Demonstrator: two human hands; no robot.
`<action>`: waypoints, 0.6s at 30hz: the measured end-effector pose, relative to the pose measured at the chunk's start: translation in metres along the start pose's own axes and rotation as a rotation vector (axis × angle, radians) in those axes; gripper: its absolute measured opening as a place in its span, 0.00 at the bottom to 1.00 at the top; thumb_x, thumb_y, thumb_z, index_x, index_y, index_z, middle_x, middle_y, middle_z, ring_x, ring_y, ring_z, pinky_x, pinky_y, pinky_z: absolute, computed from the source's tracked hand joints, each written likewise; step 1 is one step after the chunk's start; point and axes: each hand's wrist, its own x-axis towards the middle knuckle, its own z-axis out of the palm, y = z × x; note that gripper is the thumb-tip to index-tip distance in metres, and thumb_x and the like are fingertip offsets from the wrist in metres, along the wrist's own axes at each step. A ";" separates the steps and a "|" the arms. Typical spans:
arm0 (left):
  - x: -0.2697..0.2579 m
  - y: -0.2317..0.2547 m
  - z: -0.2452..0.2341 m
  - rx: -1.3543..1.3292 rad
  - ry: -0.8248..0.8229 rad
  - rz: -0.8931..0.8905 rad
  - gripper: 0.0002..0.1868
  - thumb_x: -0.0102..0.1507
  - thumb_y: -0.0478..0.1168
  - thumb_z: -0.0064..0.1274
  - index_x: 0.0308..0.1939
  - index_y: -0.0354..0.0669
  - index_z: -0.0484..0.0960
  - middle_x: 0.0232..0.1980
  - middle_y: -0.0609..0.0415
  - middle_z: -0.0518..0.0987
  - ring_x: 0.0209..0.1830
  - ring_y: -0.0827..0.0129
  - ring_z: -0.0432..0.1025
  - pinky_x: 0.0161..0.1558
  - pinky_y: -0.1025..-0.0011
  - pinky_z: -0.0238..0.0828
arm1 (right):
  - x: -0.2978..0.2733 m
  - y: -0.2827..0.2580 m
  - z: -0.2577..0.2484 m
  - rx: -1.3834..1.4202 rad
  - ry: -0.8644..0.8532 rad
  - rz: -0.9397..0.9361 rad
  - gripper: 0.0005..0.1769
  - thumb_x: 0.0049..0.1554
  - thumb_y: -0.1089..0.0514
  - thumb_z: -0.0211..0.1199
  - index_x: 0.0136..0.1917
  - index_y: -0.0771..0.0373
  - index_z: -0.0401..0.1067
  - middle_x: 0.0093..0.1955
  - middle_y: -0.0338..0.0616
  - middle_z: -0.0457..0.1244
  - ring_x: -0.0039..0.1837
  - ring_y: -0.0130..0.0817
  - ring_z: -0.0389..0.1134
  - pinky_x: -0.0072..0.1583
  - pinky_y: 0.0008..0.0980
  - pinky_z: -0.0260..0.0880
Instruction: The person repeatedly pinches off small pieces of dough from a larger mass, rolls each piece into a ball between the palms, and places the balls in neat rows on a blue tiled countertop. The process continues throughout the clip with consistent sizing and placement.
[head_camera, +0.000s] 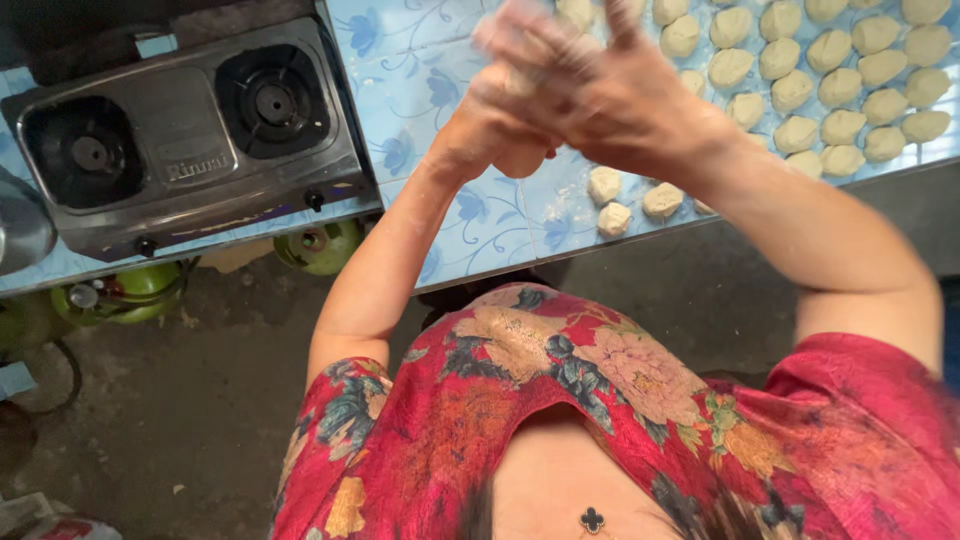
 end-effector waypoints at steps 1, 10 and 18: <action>0.004 -0.008 0.000 0.036 -0.028 -0.006 0.23 0.55 0.32 0.66 0.54 0.39 0.80 0.46 0.56 0.83 0.49 0.70 0.78 0.50 0.70 0.80 | -0.003 0.000 0.009 -0.201 0.008 -0.137 0.29 0.53 0.51 0.61 0.68 0.52 0.72 0.66 0.34 0.68 0.70 0.26 0.68 0.65 0.47 0.62; 0.035 -0.060 -0.006 0.733 0.264 -0.034 0.16 0.49 0.40 0.66 0.39 0.41 0.82 0.33 0.46 0.82 0.35 0.62 0.78 0.36 0.67 0.75 | -0.046 -0.003 0.130 0.028 0.108 -0.055 0.16 0.54 0.58 0.63 0.52 0.70 0.76 0.49 0.51 0.67 0.53 0.46 0.67 0.63 0.51 0.66; 0.049 -0.091 0.033 0.574 -0.142 -0.139 0.16 0.51 0.36 0.62 0.43 0.43 0.84 0.35 0.49 0.84 0.34 0.65 0.77 0.37 0.64 0.74 | -0.050 0.027 0.379 0.330 -0.424 0.577 0.15 0.58 0.57 0.61 0.53 0.70 0.73 0.50 0.55 0.66 0.53 0.50 0.68 0.60 0.51 0.68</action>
